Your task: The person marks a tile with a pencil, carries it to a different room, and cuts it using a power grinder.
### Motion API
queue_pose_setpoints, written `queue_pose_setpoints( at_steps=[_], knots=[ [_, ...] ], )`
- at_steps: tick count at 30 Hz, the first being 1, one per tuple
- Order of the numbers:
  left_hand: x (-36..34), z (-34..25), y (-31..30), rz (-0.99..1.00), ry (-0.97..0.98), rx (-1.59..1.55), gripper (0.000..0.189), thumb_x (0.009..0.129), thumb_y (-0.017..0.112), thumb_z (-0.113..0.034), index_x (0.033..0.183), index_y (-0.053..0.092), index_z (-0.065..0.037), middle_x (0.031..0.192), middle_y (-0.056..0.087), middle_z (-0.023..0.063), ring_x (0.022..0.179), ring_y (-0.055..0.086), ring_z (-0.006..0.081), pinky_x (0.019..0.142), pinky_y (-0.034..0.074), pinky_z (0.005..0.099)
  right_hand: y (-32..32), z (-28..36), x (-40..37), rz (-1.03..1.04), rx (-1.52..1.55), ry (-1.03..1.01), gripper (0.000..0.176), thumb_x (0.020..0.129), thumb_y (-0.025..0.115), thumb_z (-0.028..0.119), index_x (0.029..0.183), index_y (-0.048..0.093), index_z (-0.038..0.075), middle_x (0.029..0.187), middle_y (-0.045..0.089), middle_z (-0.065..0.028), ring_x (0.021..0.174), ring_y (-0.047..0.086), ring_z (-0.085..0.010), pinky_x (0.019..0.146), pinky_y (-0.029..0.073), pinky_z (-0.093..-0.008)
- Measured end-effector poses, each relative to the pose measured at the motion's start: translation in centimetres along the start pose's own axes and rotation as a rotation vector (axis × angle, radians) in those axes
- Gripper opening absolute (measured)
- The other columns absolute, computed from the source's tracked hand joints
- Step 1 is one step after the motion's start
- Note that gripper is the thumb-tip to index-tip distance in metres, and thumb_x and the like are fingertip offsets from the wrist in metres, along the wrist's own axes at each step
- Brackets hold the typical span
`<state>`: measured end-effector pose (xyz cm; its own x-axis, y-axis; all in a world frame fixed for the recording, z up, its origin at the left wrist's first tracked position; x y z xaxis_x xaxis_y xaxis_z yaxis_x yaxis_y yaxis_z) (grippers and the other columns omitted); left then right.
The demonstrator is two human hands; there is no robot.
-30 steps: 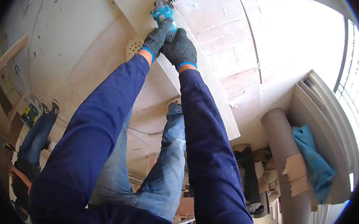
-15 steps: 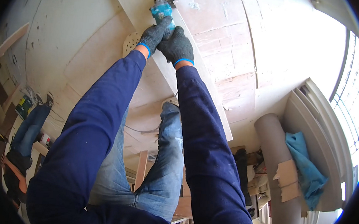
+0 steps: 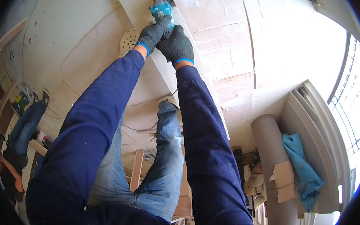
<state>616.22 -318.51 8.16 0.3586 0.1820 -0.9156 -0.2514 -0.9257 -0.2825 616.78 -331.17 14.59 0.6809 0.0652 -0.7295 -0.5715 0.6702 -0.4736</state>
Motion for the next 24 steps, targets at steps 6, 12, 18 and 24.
queue_pose_setpoints(
  at_steps=[6, 12, 18, 24],
  knots=[
    [0.2, 0.3, 0.0, 0.016, 0.007, -0.026, 0.099, 0.073, 0.048, -0.083, 0.116, 0.066, 0.005, 0.113, 0.067, 0.0235, 0.107, 0.065, 0.0327, 0.094, 0.049, 0.0373, 0.0, 0.0, -0.2, 0.029, -0.003, 0.015, 0.064, 0.066, 0.076, 0.041, 0.108, 0.051, -0.001, 0.088, 0.068, -0.0269, 0.083, 0.069, -0.0409, 0.077, 0.054, -0.0455],
    [-0.4, 0.1, -0.3, 0.022, 0.039, -0.019, 0.1, 0.073, 0.048, -0.083, 0.115, 0.066, 0.005, 0.11, 0.068, 0.0233, 0.106, 0.066, 0.0318, 0.092, 0.05, 0.0368, 0.1, -0.3, -0.1, 0.056, 0.003, 0.043, 0.064, 0.063, 0.077, 0.037, 0.111, 0.052, 0.001, 0.095, 0.068, -0.0272, 0.09, 0.068, -0.0418, 0.08, 0.054, -0.0447],
    [0.1, 0.6, 0.0, 0.02, 0.054, -0.027, 0.102, 0.073, 0.048, -0.085, 0.115, 0.066, 0.006, 0.109, 0.069, 0.0225, 0.107, 0.066, 0.0318, 0.092, 0.049, 0.0369, 0.1, -0.6, 0.0, 0.065, 0.005, 0.041, 0.063, 0.061, 0.077, 0.034, 0.11, 0.054, 0.001, 0.098, 0.068, -0.0264, 0.093, 0.067, -0.0427, 0.082, 0.053, -0.0454],
    [0.7, 0.9, 0.1, 0.012, 0.073, 0.019, 0.102, 0.073, 0.047, -0.085, 0.114, 0.066, 0.006, 0.109, 0.069, 0.0219, 0.108, 0.065, 0.0321, 0.095, 0.047, 0.0369, -0.3, -0.6, 0.2, 0.097, -0.017, 0.036, 0.062, 0.06, 0.077, 0.033, 0.108, 0.056, 0.001, 0.098, 0.068, -0.0269, 0.094, 0.066, -0.0438, 0.083, 0.053, -0.046]
  ],
)
Point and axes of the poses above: each hand's wrist, its own x-axis towards the middle knuckle, its own y-axis out of the palm, z = x × y, the point moved 3 cm from there along x, towards the middle knuckle
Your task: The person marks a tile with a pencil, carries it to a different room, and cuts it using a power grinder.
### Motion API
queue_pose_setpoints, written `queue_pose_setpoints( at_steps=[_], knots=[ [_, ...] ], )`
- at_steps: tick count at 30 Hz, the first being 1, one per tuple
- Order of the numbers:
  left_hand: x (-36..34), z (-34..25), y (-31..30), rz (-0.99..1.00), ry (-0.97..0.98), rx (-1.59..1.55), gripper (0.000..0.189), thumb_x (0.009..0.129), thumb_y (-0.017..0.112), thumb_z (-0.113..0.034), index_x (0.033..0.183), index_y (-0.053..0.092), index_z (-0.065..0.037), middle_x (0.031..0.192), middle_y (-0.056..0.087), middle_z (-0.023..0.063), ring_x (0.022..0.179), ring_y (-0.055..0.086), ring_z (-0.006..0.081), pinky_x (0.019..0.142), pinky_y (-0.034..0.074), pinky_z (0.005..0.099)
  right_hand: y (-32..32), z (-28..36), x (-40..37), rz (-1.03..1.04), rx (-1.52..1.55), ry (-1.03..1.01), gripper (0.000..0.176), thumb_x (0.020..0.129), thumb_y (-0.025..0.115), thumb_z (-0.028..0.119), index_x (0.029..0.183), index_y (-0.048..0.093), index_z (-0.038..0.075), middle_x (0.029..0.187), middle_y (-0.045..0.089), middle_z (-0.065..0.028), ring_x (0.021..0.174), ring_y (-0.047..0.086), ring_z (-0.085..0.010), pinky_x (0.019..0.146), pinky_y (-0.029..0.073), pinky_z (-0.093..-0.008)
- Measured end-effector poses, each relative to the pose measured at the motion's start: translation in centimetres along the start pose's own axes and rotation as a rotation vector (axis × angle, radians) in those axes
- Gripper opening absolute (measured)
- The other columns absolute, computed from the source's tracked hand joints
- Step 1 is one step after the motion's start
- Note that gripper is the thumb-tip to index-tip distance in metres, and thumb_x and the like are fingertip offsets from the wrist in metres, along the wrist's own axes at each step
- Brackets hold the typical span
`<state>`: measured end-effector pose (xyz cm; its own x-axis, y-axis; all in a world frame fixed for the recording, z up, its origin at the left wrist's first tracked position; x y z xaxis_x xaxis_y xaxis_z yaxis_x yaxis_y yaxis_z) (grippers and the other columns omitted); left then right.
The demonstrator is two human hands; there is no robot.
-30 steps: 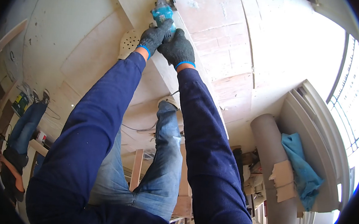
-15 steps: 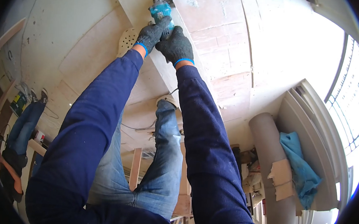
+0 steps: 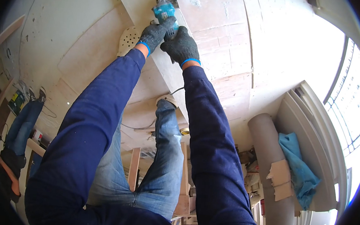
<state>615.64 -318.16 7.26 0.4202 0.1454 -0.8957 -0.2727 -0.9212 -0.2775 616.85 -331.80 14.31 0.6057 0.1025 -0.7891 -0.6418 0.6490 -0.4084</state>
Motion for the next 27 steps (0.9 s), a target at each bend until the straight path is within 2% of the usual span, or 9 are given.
queue_pose_setpoints(
  at_steps=[14, 23, 27],
  knots=[
    [-0.1, -0.1, -0.4, -0.012, 0.052, 0.02, 0.102, 0.07, 0.055, -0.083, 0.114, 0.065, 0.008, 0.112, 0.069, 0.0211, 0.109, 0.064, 0.0317, 0.094, 0.047, 0.0361, -0.1, -0.5, 0.1, 0.026, -0.013, -0.002, 0.064, 0.06, 0.078, 0.032, 0.11, 0.054, 0.001, 0.101, 0.066, -0.0285, 0.097, 0.064, -0.0445, 0.085, 0.052, -0.0467],
    [0.9, 0.8, -0.1, 0.005, -0.03, -0.007, 0.107, 0.065, 0.062, -0.082, 0.123, 0.059, 0.008, 0.119, 0.065, 0.0217, 0.115, 0.061, 0.0312, 0.098, 0.046, 0.0359, -0.1, -0.5, -0.3, 0.02, -0.05, 0.005, 0.064, 0.06, 0.077, 0.032, 0.111, 0.053, 0.001, 0.099, 0.067, -0.0289, 0.096, 0.065, -0.0453, 0.085, 0.052, -0.0475],
    [0.6, 0.6, -0.1, 0.031, -0.013, -0.003, 0.107, 0.064, 0.065, -0.08, 0.126, 0.057, 0.006, 0.123, 0.063, 0.0219, 0.117, 0.06, 0.0311, 0.099, 0.045, 0.0354, -0.1, -0.8, -0.4, 0.03, -0.07, 0.012, 0.07, 0.061, 0.081, 0.034, 0.115, 0.053, 0.002, 0.102, 0.067, -0.0261, 0.097, 0.065, -0.0427, 0.085, 0.051, -0.0453]
  ],
)
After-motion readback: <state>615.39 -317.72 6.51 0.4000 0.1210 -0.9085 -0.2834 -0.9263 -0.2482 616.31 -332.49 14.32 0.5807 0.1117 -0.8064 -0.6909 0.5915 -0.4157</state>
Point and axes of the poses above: each hand's wrist, its own x-axis towards the middle knuckle, its own y-axis out of the palm, z = x × y, the point moved 3 cm from there along x, towards the middle knuckle
